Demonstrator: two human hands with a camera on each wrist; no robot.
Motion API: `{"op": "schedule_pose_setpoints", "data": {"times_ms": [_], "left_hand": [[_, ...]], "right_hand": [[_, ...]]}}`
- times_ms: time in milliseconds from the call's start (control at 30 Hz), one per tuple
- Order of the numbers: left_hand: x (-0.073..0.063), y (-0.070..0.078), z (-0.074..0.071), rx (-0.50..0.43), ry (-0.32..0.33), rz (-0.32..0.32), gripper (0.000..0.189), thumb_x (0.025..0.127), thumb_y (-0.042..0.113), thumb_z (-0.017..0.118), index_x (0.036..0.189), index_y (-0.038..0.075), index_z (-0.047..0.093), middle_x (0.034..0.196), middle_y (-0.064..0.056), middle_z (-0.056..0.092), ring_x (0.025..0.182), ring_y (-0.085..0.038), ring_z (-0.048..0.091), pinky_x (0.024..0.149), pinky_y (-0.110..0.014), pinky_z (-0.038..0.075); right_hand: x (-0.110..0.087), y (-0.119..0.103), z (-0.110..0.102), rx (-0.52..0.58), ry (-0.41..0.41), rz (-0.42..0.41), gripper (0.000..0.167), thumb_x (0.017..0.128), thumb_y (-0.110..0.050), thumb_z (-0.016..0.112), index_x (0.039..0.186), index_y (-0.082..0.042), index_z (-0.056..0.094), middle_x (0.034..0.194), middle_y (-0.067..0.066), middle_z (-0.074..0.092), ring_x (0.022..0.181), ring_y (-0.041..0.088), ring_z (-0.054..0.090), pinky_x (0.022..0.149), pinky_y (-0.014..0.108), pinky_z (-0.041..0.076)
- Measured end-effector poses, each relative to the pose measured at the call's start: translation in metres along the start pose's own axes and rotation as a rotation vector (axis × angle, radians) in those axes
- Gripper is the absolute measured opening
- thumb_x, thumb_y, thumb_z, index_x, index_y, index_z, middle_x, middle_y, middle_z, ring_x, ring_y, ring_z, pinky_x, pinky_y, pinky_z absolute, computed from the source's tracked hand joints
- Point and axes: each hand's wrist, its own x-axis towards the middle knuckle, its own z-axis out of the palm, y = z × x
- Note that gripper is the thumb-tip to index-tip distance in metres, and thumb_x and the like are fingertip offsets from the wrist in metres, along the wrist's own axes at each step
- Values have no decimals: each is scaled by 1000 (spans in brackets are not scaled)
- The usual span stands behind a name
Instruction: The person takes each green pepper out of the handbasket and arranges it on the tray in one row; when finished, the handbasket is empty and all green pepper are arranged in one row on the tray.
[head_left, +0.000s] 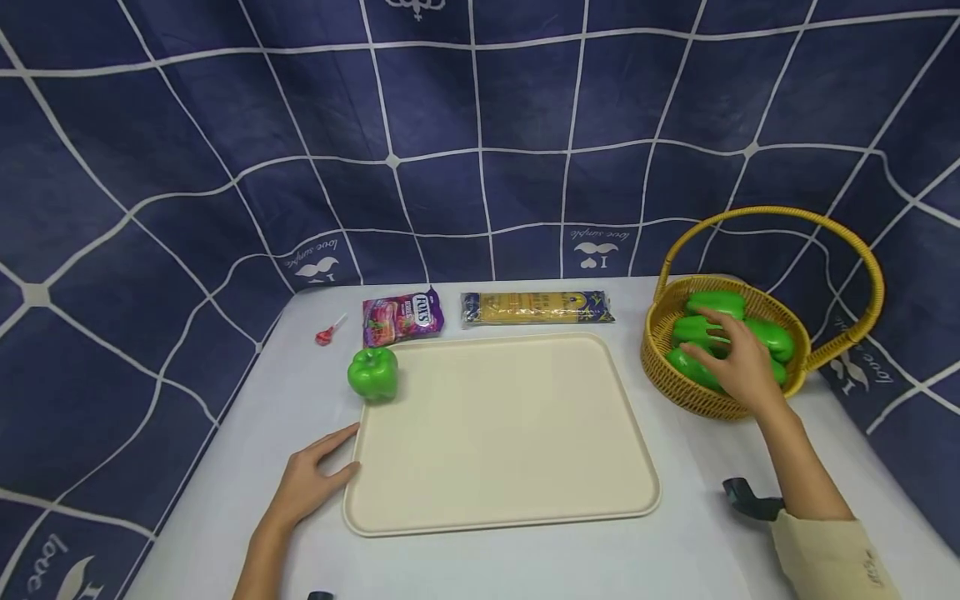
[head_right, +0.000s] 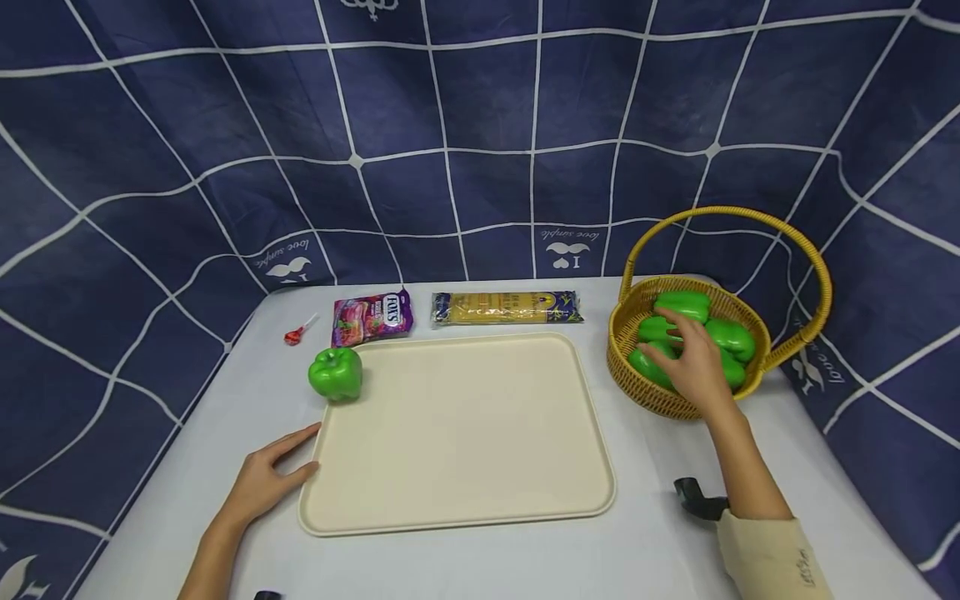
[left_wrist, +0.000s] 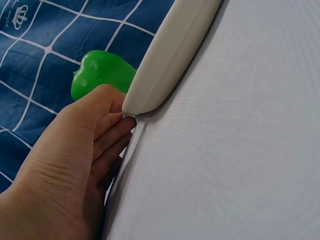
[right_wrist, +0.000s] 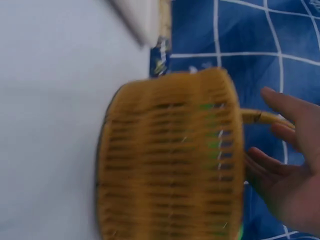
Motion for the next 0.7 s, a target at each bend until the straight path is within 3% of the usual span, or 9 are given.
{"op": "schedule_pose_setpoints", "data": {"times_ms": [167, 333, 700], "left_hand": [[0, -1, 0, 13, 7, 9, 54, 76, 23, 76, 126, 19, 58, 124, -4, 59, 116, -28, 52, 99, -44, 40], [0, -1, 0, 20, 10, 9, 54, 75, 23, 77, 126, 18, 58, 123, -3, 59, 115, -27, 53, 99, -42, 40], [-1, 1, 0, 23, 17, 20, 55, 75, 21, 77, 126, 18, 58, 123, -3, 59, 115, -27, 53, 98, -42, 40]], "right_hand": [[-9, 13, -4, -145, -58, 24, 66, 85, -28, 68, 138, -2, 38, 121, 36, 42, 98, 52, 48, 81, 68, 37], [-8, 15, -1, -256, -129, 42, 68, 87, -39, 62, 137, 0, 37, 122, 41, 38, 104, 57, 40, 81, 72, 34], [5, 17, -3, -341, -275, 75, 68, 89, -46, 55, 129, 8, 43, 116, 42, 44, 103, 57, 43, 84, 69, 37]]}}
